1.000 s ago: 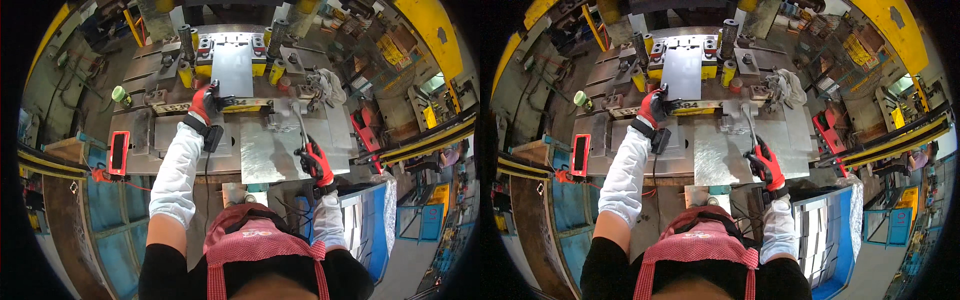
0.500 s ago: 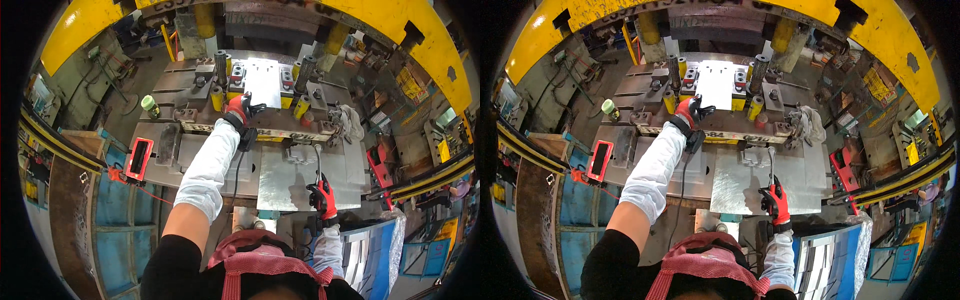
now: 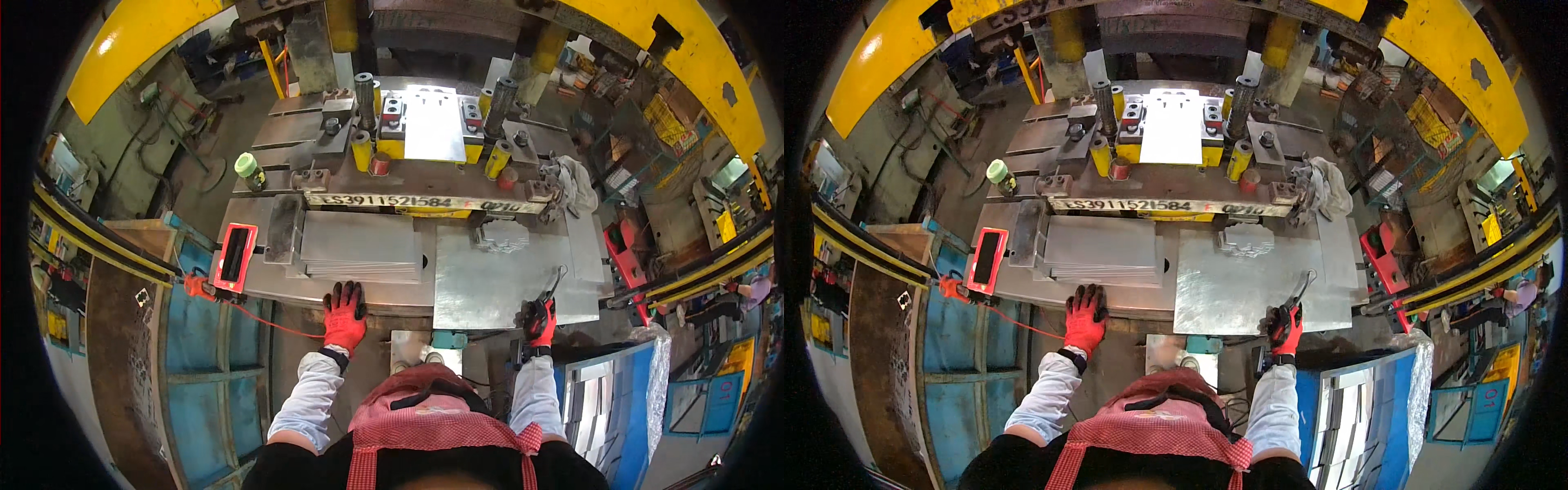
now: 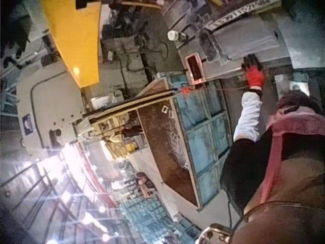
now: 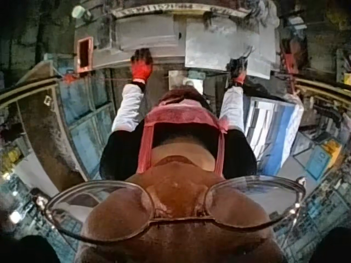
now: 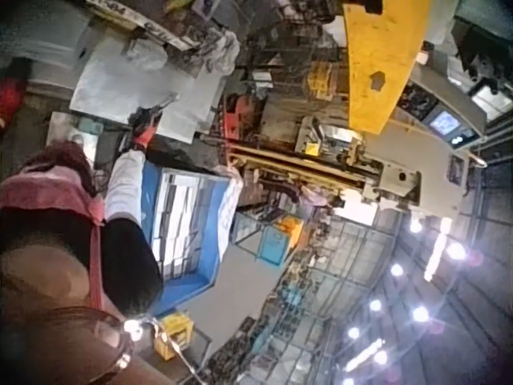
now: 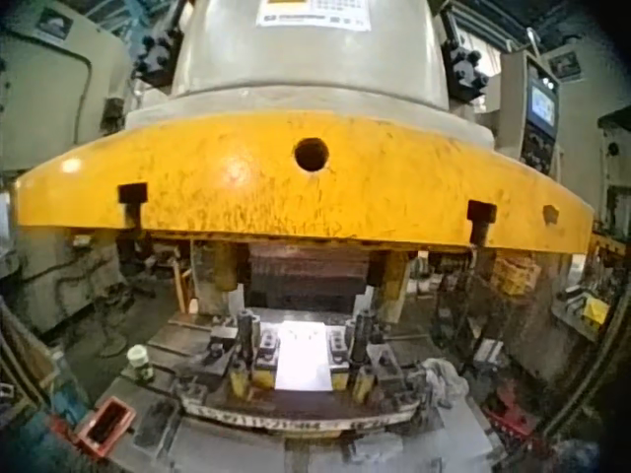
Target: Operator uses a large industrial power press to stamp or form metal sheets.
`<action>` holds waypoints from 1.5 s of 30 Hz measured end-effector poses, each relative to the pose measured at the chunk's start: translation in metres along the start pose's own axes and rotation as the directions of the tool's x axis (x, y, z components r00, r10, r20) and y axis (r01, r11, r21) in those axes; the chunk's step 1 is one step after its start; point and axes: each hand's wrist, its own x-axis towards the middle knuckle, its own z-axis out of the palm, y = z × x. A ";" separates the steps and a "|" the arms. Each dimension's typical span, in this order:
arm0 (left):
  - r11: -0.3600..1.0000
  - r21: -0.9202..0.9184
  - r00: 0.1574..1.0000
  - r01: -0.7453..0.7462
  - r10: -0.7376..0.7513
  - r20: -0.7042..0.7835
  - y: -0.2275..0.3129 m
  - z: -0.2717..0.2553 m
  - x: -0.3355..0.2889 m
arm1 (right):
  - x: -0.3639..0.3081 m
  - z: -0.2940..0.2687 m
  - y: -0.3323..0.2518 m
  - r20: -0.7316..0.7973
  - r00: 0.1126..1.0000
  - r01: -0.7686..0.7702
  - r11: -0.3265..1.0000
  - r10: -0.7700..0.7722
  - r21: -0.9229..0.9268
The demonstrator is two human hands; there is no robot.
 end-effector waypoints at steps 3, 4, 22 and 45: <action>0.999 0.043 0.971 0.013 -0.023 0.238 -0.017 0.011 -0.011 | -0.002 0.006 -0.001 -0.011 1.000 -0.008 1.000 0.008 0.003; 0.998 0.056 0.979 0.011 -0.022 0.204 -0.014 0.006 -0.009 | -0.003 0.008 -0.002 -0.011 0.999 -0.031 0.999 0.032 0.041; 0.999 -0.037 0.995 0.006 -0.002 0.102 -0.023 0.022 -0.010 | -0.009 0.016 -0.005 -0.079 0.997 0.016 1.000 -0.014 0.026; 0.998 0.052 0.980 0.026 -0.035 0.196 -0.031 0.029 -0.013 | -0.014 0.024 -0.005 -0.061 0.996 0.060 0.998 -0.062 -0.026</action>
